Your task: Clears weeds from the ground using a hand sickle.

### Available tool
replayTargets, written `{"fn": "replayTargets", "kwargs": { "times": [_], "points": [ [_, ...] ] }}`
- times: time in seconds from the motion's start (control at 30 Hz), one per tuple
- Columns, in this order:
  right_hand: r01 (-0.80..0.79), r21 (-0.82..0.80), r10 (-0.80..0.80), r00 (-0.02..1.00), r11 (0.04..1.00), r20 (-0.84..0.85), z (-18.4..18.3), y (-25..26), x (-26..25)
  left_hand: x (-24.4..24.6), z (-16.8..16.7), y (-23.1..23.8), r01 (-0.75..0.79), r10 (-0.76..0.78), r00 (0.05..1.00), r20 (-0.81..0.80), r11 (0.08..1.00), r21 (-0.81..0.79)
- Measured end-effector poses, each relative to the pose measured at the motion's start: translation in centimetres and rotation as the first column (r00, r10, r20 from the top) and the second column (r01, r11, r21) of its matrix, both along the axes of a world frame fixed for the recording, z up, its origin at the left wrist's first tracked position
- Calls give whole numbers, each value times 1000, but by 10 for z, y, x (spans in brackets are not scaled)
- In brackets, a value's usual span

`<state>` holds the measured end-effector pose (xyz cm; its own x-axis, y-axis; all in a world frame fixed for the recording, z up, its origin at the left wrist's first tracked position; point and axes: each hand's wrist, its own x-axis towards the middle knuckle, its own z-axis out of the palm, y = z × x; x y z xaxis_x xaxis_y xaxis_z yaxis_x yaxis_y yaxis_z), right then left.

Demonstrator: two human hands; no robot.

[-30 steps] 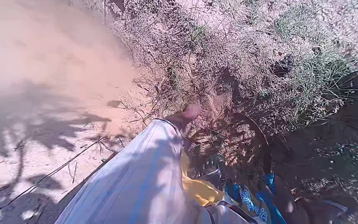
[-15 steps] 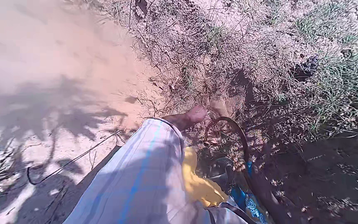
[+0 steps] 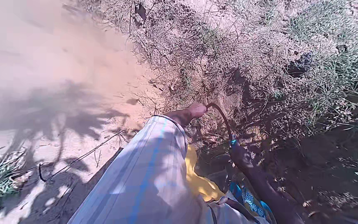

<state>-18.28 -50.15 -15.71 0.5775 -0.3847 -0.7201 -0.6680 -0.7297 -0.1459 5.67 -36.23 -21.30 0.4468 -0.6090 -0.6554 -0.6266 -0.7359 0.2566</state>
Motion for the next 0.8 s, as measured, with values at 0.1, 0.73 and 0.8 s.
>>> {"fn": "replayTargets", "kwargs": {
  "times": [0.1,0.73,0.8],
  "points": [
    [18,-57,-8,984,998,176,-4,-12,-60,-12,7,6,-13,12,999,-53,1000,-17],
    [-5,-71,13,993,997,118,8,-3,-74,-24,34,20,37,-42,998,-55,995,-95],
    [76,-26,-76,997,997,12,56,3,-102,-59,110,22,-74,82,967,-239,996,40]
  ]
}}
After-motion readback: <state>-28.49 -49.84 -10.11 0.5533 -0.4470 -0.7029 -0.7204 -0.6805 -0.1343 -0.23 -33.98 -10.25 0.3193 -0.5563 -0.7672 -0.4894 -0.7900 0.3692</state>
